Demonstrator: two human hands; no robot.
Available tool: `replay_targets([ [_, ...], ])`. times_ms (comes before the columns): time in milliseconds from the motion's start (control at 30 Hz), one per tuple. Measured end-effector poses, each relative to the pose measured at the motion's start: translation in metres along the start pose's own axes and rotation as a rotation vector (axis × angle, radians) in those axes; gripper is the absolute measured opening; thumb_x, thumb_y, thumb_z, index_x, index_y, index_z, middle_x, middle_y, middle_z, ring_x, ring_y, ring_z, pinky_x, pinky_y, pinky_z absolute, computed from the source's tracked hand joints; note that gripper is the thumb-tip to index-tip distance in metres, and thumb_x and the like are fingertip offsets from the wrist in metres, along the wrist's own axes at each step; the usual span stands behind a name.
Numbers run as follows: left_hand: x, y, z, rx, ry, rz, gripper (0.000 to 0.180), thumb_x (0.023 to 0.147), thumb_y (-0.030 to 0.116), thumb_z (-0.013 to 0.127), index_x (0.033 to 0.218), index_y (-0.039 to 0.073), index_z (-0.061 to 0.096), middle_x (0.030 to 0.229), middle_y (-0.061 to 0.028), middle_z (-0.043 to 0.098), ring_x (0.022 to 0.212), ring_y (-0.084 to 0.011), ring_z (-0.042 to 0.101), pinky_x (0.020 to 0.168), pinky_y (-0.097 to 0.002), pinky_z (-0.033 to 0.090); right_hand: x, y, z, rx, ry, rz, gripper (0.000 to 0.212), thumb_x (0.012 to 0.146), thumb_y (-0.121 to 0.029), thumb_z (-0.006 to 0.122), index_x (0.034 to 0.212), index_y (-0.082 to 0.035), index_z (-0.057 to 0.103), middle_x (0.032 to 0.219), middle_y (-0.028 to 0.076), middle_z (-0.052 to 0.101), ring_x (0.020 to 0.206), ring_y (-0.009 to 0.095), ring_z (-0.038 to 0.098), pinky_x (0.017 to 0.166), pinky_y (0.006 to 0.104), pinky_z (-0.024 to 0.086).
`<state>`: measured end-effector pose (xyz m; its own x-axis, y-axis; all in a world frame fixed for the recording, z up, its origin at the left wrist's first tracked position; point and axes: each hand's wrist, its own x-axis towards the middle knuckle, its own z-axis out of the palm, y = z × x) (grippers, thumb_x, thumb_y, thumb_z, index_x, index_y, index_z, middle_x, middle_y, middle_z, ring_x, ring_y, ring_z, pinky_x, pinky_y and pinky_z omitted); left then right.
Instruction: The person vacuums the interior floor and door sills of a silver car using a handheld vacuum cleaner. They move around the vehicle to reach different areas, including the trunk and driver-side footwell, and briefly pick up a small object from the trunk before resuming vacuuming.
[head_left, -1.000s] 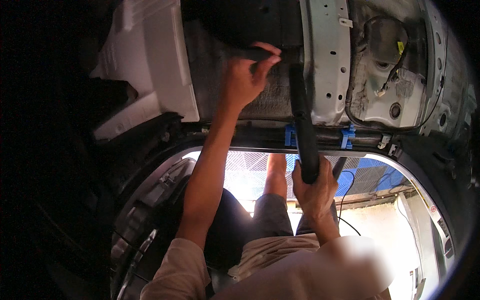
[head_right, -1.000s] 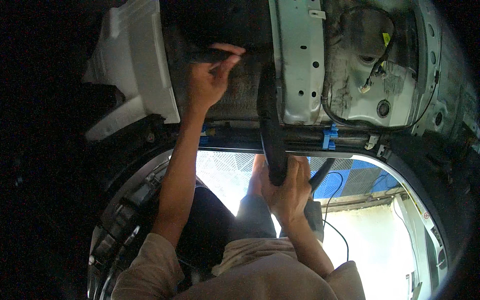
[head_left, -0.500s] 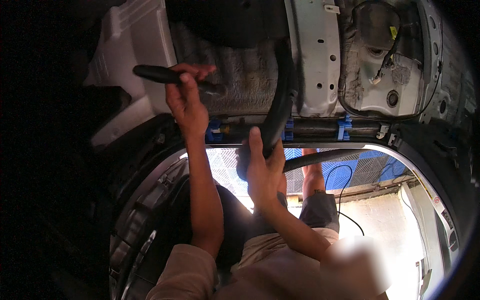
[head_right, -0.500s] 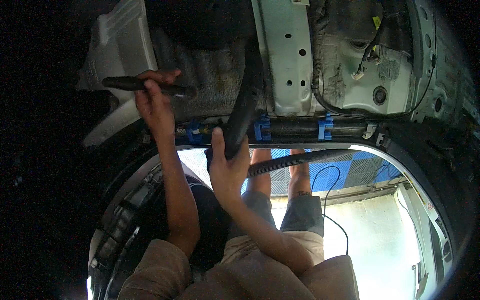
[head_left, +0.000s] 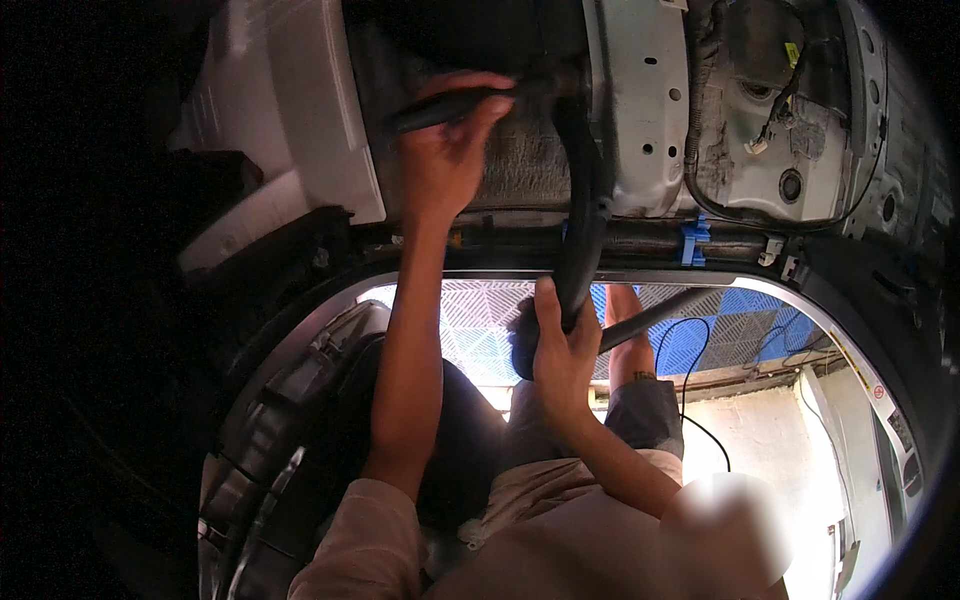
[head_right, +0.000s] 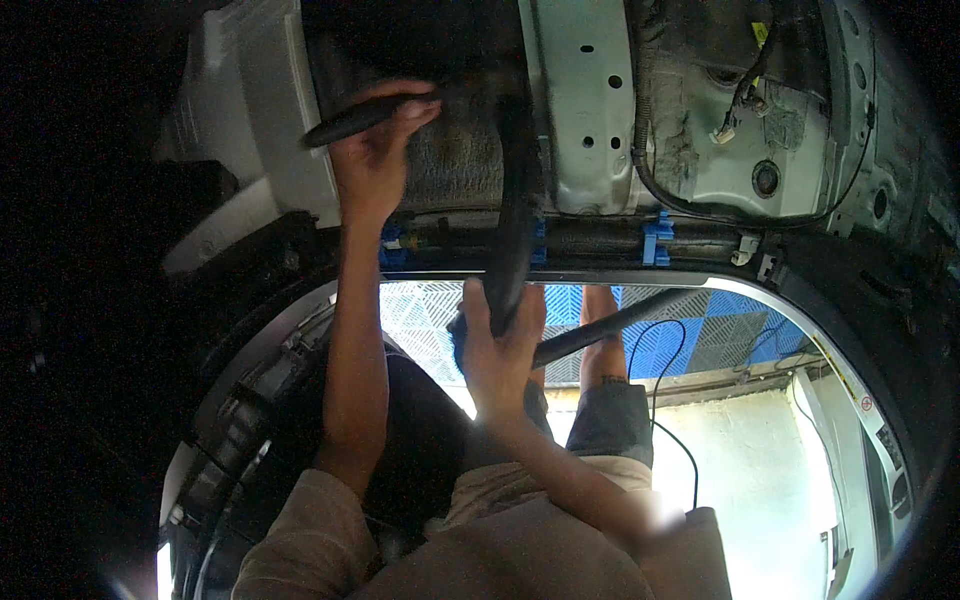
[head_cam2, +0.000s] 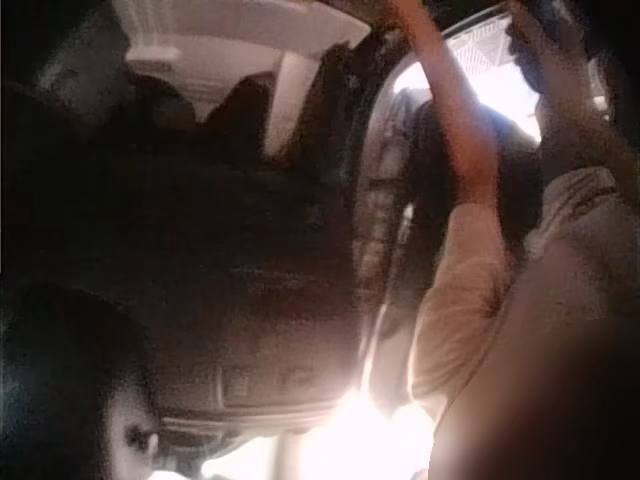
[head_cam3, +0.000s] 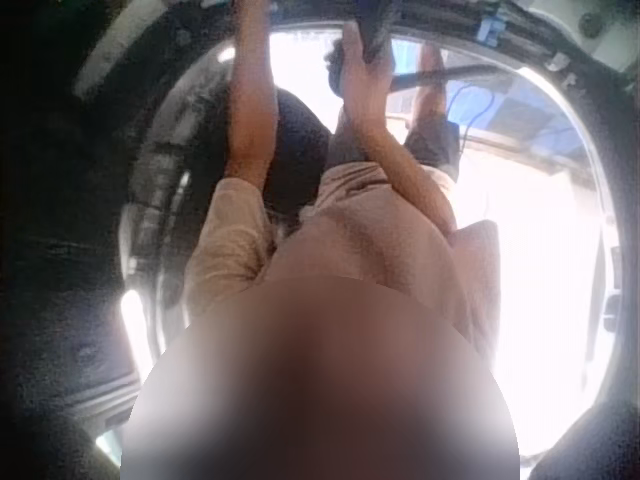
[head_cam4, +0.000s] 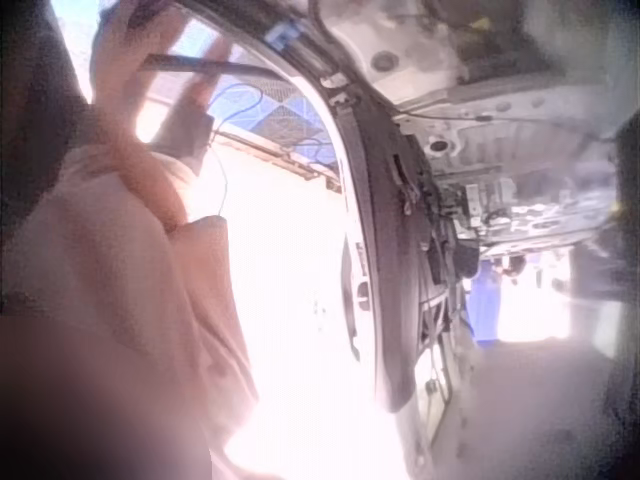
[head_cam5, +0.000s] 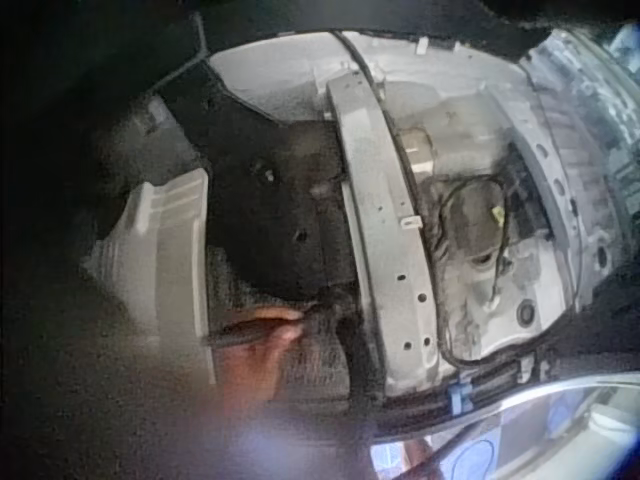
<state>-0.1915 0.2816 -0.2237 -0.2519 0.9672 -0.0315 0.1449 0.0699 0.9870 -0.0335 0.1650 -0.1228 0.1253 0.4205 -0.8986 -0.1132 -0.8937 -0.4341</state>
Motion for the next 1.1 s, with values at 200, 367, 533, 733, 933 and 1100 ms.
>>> replay_targets([
  [200,0.026,-0.003,0.025,0.428,-0.167,0.422,0.011,0.095,0.013,0.073,0.104,0.008,0.075,0.102,-0.0094,0.077,0.088,-0.0217,0.076,0.075,-0.0335,0.062,-0.007,0.017,-0.029,-0.256,0.006,-0.114,0.038,0.101,-0.038,0.067,0.106,0.000,0.063,0.079,0.004,0.064,0.071,0.013,0.060,0.065,0.0285,0.047],
  [367,0.030,0.008,0.026,0.474,-0.329,0.228,0.013,0.094,0.018,0.075,0.103,0.010,0.074,0.092,-0.0093,0.077,0.079,-0.0215,0.077,0.070,-0.0318,0.062,-0.012,0.025,-0.033,-0.355,0.006,-0.178,0.049,0.099,-0.040,0.067,0.119,0.002,0.054,0.080,0.008,0.064,0.070,0.016,0.062,0.065,0.0302,0.049],
  [533,0.033,0.009,0.033,0.452,-0.328,0.252,0.014,0.094,0.020,0.075,0.104,0.011,0.075,0.089,-0.0084,0.077,0.076,-0.0208,0.077,0.068,-0.0309,0.061,-0.016,0.024,-0.048,-0.377,-0.105,-0.106,0.079,0.101,-0.033,0.063,0.159,-0.001,0.021,0.097,0.015,0.066,0.079,0.018,0.068,0.071,0.0325,0.055],
  [733,0.039,0.001,0.030,0.389,-0.354,0.252,0.016,0.095,0.022,0.074,0.107,0.011,0.075,0.089,-0.0084,0.077,0.073,-0.0197,0.076,0.064,-0.0322,0.059,-0.016,0.023,-0.055,-0.493,-0.124,-0.170,0.080,0.102,-0.032,0.061,0.163,-0.006,0.016,0.102,0.019,0.067,0.082,0.023,0.071,0.072,0.0353,0.058],
  [933,0.051,0.000,0.033,0.448,-0.449,0.287,0.016,0.096,0.022,0.072,0.108,0.011,0.074,0.091,-0.0088,0.077,0.074,-0.0201,0.075,0.064,-0.0332,0.059,-0.025,0.026,-0.059,-0.580,-0.118,-0.363,0.072,0.100,-0.028,0.065,0.155,-0.001,0.028,0.104,0.022,0.067,0.087,0.028,0.073,0.073,0.0379,0.059],
  [1100,0.048,-0.005,0.030,0.287,-0.352,0.222,0.015,0.096,0.018,0.072,0.109,0.010,0.074,0.095,-0.0105,0.077,0.078,-0.0209,0.077,0.067,-0.0327,0.060,-0.028,0.020,-0.062,-0.581,-0.115,-0.404,0.045,0.098,-0.024,0.069,0.126,0.005,0.049,0.096,0.025,0.068,0.083,0.033,0.074,0.070,0.0413,0.058],
])
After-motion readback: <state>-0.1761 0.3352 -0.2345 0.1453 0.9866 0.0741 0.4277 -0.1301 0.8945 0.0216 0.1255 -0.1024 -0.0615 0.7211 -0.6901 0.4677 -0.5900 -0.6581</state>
